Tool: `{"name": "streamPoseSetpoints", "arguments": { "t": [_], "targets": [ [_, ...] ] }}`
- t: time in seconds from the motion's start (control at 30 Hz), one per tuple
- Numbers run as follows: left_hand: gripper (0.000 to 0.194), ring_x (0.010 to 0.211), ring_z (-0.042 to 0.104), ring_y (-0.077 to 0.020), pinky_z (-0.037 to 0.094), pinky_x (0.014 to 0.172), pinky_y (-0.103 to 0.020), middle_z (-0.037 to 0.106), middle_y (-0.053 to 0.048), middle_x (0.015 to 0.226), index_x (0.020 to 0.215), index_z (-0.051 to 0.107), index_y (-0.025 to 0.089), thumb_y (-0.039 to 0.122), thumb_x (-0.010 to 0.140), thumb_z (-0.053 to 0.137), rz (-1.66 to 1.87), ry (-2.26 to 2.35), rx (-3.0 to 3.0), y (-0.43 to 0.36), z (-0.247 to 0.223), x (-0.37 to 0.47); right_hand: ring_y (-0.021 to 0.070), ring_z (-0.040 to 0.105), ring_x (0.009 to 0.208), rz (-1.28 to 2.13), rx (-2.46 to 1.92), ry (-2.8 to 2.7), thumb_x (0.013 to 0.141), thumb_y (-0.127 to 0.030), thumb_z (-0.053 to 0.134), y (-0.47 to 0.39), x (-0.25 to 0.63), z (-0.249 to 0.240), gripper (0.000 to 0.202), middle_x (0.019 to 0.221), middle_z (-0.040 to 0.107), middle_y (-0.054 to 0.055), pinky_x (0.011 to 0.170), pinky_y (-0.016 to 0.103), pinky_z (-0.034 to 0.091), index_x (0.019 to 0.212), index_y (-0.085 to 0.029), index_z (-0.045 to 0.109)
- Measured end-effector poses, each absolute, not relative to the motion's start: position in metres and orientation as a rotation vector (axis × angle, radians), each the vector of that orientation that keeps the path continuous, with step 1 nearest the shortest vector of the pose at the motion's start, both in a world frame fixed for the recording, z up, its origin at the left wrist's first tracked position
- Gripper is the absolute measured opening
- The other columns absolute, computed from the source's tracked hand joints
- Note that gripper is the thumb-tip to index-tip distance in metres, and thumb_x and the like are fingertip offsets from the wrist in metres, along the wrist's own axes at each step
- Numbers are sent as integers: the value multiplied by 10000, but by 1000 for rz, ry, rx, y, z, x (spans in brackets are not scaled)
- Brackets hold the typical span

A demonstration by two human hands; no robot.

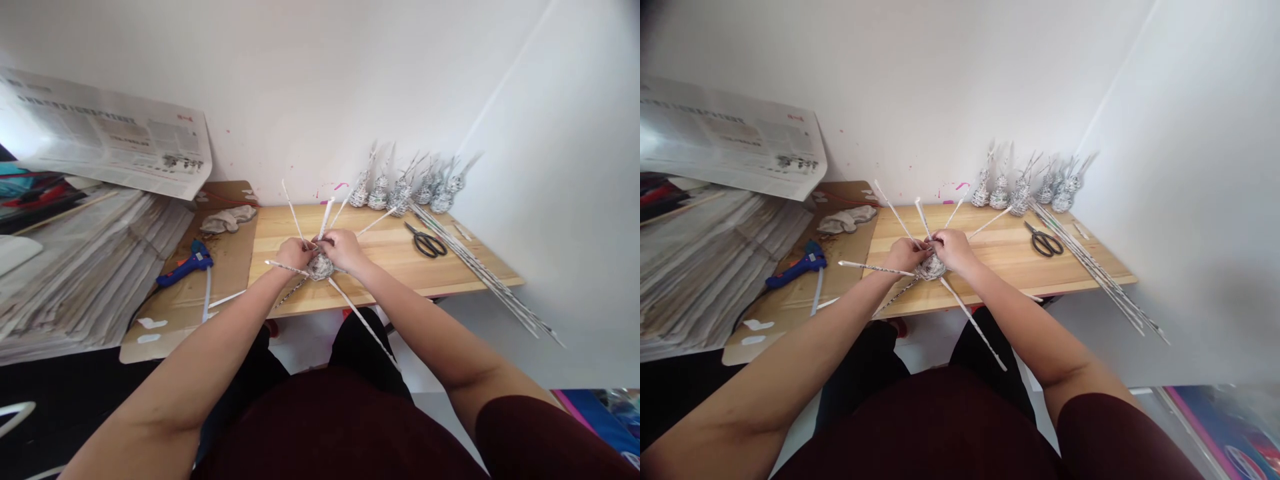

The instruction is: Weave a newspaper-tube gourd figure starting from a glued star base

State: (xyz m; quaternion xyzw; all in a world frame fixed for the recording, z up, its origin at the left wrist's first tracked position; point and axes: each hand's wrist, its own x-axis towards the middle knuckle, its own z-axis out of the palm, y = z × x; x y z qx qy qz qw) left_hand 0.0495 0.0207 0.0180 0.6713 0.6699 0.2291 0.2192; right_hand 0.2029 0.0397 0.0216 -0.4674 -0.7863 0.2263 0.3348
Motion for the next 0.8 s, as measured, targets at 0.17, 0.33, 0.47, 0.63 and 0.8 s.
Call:
{"name": "streamPoseSetpoints", "arguments": {
  "t": [0.17, 0.33, 0.47, 0.63, 0.8],
  "targets": [
    [226, 783, 684, -176, 446, 663, -216, 771, -34, 842, 988, 785, 204, 241, 815, 645, 649, 1792, 1879, 17, 17, 48, 161, 693, 903, 597, -1203, -2099, 887, -194, 606, 43, 206, 20, 185, 972, 766, 41, 804, 247, 478, 984, -205, 763],
    [226, 825, 689, -192, 452, 698, -232, 771, -48, 878, 985, 784, 216, 271, 806, 659, 640, 1847, 1874, 22, 8, 46, 171, 692, 909, 489, -1291, -2230, 909, -207, 584, 42, 207, 24, 187, 986, 766, 76, 763, 239, 452, 918, -176, 769],
    [258, 774, 683, -182, 457, 684, -234, 761, -45, 817, 1023, 764, 200, 269, 792, 671, 665, 1845, 1806, 24, 4, 46, 182, 682, 928, 304, -1277, -2371, 939, -225, 536, 41, 206, 26, 241, 985, 763, 92, 767, 247, 423, 933, -174, 772],
    [228, 760, 680, -165, 457, 665, -210, 755, -29, 824, 962, 752, 193, 247, 745, 708, 804, 1846, 1733, 19, 7, 48, 187, 665, 977, 201, -1263, -2442, 964, -220, 455, 39, 205, 27, 306, 1060, 749, 72, 787, 254, 404, 1019, -211, 755],
    [143, 749, 669, -169, 442, 637, -217, 750, -34, 797, 872, 759, 185, 252, 763, 694, 787, 1822, 1700, 18, 7, 49, 223, 644, 883, 48, -1475, -2502, 971, -275, 418, 30, 202, 36, 333, 995, 751, 78, 720, 304, 371, 1084, -238, 729]
  ]
}}
